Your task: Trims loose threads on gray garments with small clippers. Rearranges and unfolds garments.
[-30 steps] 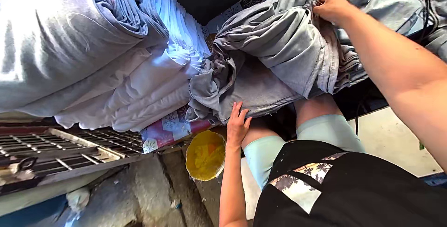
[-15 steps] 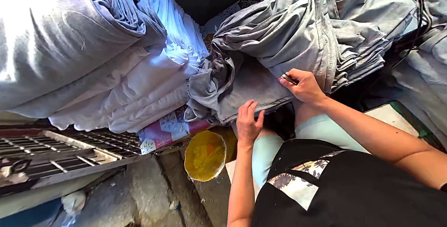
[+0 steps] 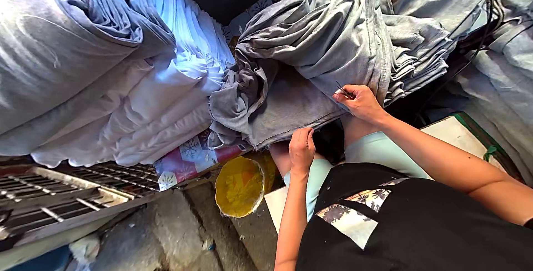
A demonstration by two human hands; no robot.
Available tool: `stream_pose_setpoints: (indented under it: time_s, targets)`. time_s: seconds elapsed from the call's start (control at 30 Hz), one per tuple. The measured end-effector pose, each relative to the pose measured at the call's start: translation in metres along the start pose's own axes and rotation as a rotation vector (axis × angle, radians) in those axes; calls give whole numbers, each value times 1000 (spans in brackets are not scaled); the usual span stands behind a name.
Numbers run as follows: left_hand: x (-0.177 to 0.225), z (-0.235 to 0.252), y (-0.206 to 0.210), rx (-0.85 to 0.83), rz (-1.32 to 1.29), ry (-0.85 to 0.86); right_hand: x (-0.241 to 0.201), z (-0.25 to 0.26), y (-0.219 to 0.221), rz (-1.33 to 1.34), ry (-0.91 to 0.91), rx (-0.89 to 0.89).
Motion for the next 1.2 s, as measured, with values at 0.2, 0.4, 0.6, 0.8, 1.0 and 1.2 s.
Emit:
stream_pose_setpoints:
  time_s: [0.2, 0.4, 0.6, 0.8, 1.0, 1.2]
  targets:
    - [-24, 7, 23, 45, 120, 80, 0, -3, -1, 66, 45, -25]
    - [-19, -6, -5, 62, -239, -30, 2, -4, -3, 168, 91, -80]
    - [-16, -37, -16, 10, -444, -361, 2, -11, 13, 308, 179, -223]
    - [-41, -49, -53, 183, -404, -742, 7, -19, 25, 354, 255, -321]
    - [-56, -37, -56, 122, -162, -778, 3, -23, 45, 389, 245, -373]
    - [-36, -46, -59, 258, -178, -667, -16, -28, 85, 63, 91, -617]
Point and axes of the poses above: each hand's wrist, its own z-axis towards the middle knuckle, its own y-axis out of the palm, x = y × z, the point moved 4 cm from there along z, towards the middle knuckle, and after that the axes turned 1 degree about -z, right-handed, at the moved point
